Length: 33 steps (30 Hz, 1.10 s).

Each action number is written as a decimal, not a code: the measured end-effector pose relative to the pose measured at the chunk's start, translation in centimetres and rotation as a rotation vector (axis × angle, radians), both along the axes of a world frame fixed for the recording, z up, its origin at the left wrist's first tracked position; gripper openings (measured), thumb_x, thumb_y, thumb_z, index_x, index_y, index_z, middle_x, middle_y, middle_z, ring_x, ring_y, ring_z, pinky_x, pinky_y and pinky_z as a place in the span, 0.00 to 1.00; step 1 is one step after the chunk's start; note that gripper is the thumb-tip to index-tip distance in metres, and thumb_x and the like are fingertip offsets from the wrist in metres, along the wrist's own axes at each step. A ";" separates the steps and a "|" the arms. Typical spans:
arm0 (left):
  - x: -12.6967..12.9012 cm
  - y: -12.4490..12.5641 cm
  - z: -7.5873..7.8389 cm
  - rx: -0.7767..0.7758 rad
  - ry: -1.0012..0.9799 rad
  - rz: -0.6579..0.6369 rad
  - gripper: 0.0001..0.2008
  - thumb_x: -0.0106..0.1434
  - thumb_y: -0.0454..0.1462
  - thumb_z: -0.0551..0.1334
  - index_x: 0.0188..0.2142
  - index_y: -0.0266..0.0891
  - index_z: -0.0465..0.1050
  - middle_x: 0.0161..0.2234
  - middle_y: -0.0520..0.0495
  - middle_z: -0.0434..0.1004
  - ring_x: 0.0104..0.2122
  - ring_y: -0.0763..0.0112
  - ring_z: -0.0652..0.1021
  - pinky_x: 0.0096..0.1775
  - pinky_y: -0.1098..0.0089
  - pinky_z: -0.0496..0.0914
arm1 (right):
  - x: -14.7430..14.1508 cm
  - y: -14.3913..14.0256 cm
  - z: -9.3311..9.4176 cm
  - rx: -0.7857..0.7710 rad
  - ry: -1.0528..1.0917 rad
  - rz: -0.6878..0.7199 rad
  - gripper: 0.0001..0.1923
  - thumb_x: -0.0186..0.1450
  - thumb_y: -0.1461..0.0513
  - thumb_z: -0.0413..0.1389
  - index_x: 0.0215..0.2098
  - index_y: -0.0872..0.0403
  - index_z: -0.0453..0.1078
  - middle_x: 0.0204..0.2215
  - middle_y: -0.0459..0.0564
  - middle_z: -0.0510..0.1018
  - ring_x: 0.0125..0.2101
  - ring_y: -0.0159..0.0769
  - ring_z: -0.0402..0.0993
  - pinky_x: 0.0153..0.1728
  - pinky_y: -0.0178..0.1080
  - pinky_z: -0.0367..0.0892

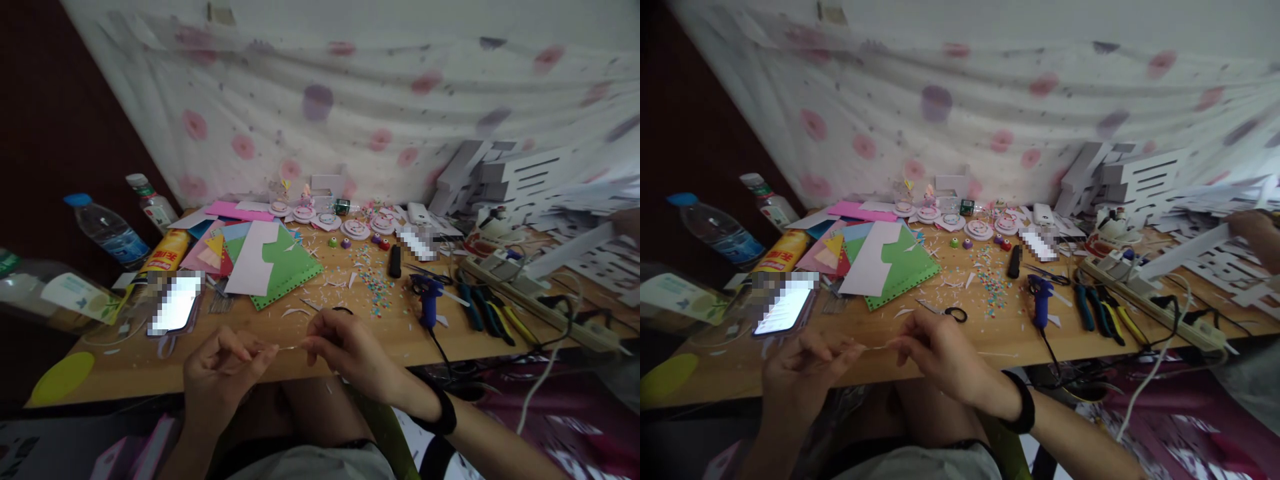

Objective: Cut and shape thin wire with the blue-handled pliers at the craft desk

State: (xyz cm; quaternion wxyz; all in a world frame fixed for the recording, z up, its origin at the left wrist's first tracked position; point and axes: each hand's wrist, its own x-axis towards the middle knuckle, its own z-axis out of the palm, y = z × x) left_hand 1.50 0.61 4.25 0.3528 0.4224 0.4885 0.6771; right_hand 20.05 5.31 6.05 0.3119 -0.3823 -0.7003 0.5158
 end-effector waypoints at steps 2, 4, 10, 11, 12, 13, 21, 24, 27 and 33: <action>0.1 0.1 -0.1 -0.122 -0.103 0.017 0.18 0.48 0.31 0.72 0.20 0.41 0.62 0.20 0.60 0.75 0.22 0.79 0.76 0.31 0.76 0.74 | 0.2 -0.2 0.1 0.387 -0.154 -0.057 0.10 0.72 0.59 0.53 0.33 0.53 0.68 0.25 0.46 0.79 0.24 0.29 0.70 0.25 0.32 0.62; 0.3 0.1 -0.2 -0.237 -0.231 -0.016 0.19 0.48 0.33 0.73 0.21 0.41 0.60 0.18 0.61 0.72 0.21 0.79 0.76 0.31 0.77 0.75 | 0.8 -0.2 0.1 0.783 -0.266 -0.049 0.09 0.74 0.62 0.50 0.37 0.53 0.70 0.27 0.49 0.81 0.27 0.34 0.75 0.28 0.34 0.64; 0.8 -0.6 -0.2 -0.485 -0.493 -0.130 0.22 0.42 0.37 0.78 0.26 0.40 0.64 0.21 0.59 0.74 0.23 0.75 0.79 0.27 0.77 0.75 | 3.3 0.4 0.4 1.400 -0.323 0.178 0.15 0.71 0.67 0.46 0.50 0.54 0.72 0.38 0.56 0.87 0.27 0.39 0.81 0.23 0.40 0.69; 0.9 -0.7 -0.2 -0.499 -0.506 -0.136 0.22 0.42 0.38 0.78 0.26 0.40 0.65 0.21 0.59 0.74 0.23 0.76 0.79 0.27 0.77 0.76 | 3.6 0.4 0.4 1.437 -0.331 0.187 0.15 0.71 0.67 0.47 0.50 0.53 0.73 0.39 0.56 0.87 0.27 0.39 0.81 0.22 0.39 0.68; 0.9 -0.8 -0.2 -0.501 -0.506 -0.136 0.23 0.41 0.39 0.79 0.27 0.39 0.66 0.21 0.59 0.75 0.23 0.76 0.79 0.27 0.78 0.76 | 3.8 0.5 0.3 1.455 -0.336 0.193 0.15 0.71 0.67 0.47 0.49 0.53 0.73 0.40 0.56 0.87 0.27 0.39 0.81 0.21 0.39 0.68; 0.9 -0.8 -0.1 -0.486 -0.487 -0.130 0.23 0.41 0.39 0.79 0.27 0.39 0.67 0.21 0.59 0.75 0.22 0.76 0.79 0.27 0.78 0.76 | 3.8 0.6 0.2 1.456 -0.334 0.197 0.15 0.71 0.67 0.47 0.49 0.53 0.73 0.40 0.56 0.87 0.27 0.39 0.81 0.22 0.39 0.68; -1.3 -0.9 0.4 0.066 0.393 -0.059 0.05 0.54 0.35 0.73 0.27 0.46 0.79 0.27 0.57 0.83 0.28 0.75 0.83 0.33 0.81 0.75 | 1.2 0.6 0.0 0.164 -0.046 0.014 0.16 0.69 0.50 0.57 0.32 0.53 0.70 0.21 0.45 0.79 0.19 0.27 0.69 0.20 0.30 0.59; -2.9 -0.8 0.4 0.266 0.746 -0.101 0.08 0.59 0.34 0.70 0.36 0.51 0.82 0.30 0.59 0.84 0.29 0.76 0.83 0.35 0.81 0.75 | 0.8 0.7 0.4 -0.191 0.074 0.054 0.20 0.61 0.46 0.63 0.30 0.54 0.69 0.18 0.42 0.77 0.15 0.24 0.60 0.17 0.29 0.52; -3.8 -0.7 0.5 0.358 0.925 -0.114 0.09 0.65 0.33 0.65 0.41 0.49 0.80 0.34 0.57 0.85 0.32 0.77 0.84 0.38 0.82 0.75 | 0.7 0.8 0.9 -0.367 0.068 0.103 0.21 0.58 0.46 0.66 0.30 0.54 0.69 0.18 0.40 0.76 0.14 0.22 0.52 0.14 0.29 0.45; -3.5 -0.8 1.0 0.446 1.008 -0.208 0.06 0.69 0.35 0.59 0.38 0.41 0.75 0.32 0.54 0.83 0.31 0.79 0.82 0.37 0.81 0.72 | 0.7 1.2 0.9 -0.435 -0.037 0.163 0.23 0.56 0.45 0.66 0.27 0.54 0.67 0.16 0.39 0.75 0.12 0.21 0.56 0.12 0.27 0.49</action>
